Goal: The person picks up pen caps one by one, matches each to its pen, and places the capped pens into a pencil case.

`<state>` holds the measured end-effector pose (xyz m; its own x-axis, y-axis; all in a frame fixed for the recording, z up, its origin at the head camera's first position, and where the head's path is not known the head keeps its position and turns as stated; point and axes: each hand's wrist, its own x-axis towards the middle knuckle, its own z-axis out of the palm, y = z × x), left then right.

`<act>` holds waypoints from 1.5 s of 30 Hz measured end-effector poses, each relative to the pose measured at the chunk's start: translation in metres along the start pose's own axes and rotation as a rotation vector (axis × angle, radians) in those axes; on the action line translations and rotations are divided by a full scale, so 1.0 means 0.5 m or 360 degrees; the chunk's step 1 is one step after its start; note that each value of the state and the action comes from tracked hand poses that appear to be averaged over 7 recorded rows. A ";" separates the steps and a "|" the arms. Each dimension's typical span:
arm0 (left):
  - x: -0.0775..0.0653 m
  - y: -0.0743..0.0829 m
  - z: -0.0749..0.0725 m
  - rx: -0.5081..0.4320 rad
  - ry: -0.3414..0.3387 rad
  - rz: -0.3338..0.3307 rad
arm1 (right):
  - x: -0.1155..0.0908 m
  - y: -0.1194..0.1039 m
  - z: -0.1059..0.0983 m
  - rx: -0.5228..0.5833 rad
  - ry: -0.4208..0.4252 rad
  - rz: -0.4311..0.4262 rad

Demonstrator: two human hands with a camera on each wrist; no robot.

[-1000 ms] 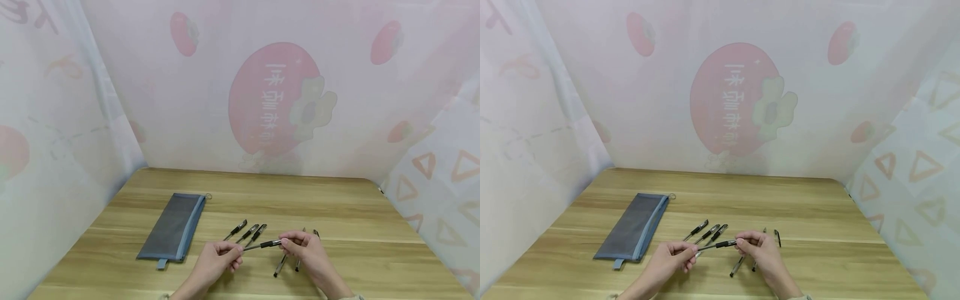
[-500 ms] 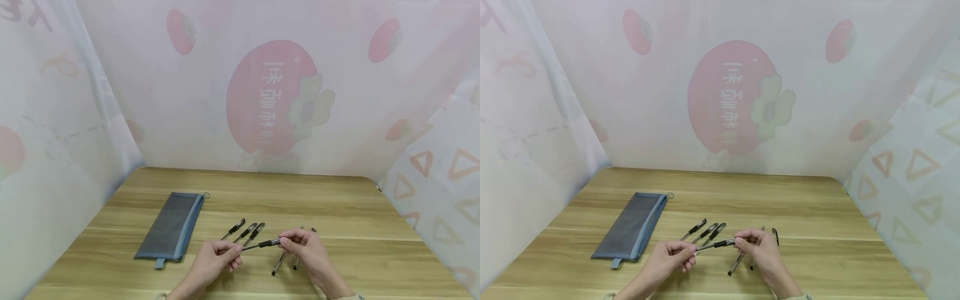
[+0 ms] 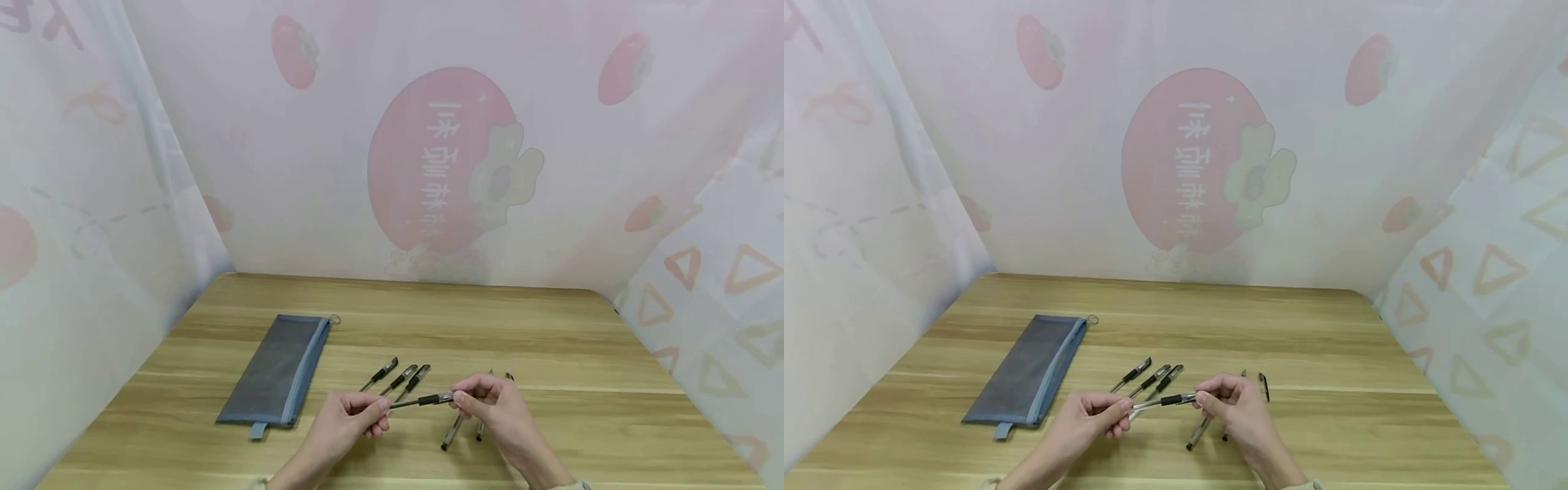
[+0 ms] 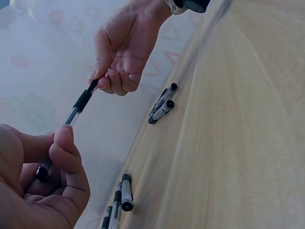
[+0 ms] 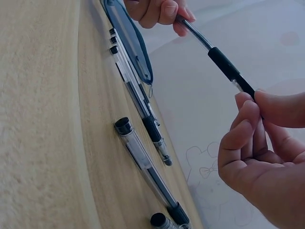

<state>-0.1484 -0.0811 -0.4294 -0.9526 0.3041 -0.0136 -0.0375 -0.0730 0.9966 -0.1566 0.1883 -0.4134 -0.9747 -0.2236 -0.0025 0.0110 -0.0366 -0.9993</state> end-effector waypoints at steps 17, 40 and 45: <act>-0.007 0.014 0.005 0.0023 -0.0016 0.0008 | 0.001 0.002 -0.003 0.0015 0.0013 -0.0011; -0.012 0.011 0.010 -0.0074 0.0007 0.0028 | 0.008 0.001 0.002 0.0038 0.0085 0.0076; -0.013 0.010 0.011 -0.0042 -0.0005 0.0030 | 0.002 0.004 -0.001 0.0048 0.0072 0.0090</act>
<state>-0.1406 -0.0781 -0.4237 -0.9522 0.3054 0.0056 -0.0273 -0.1036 0.9942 -0.1576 0.1883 -0.4155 -0.9814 -0.1821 -0.0611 0.0721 -0.0544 -0.9959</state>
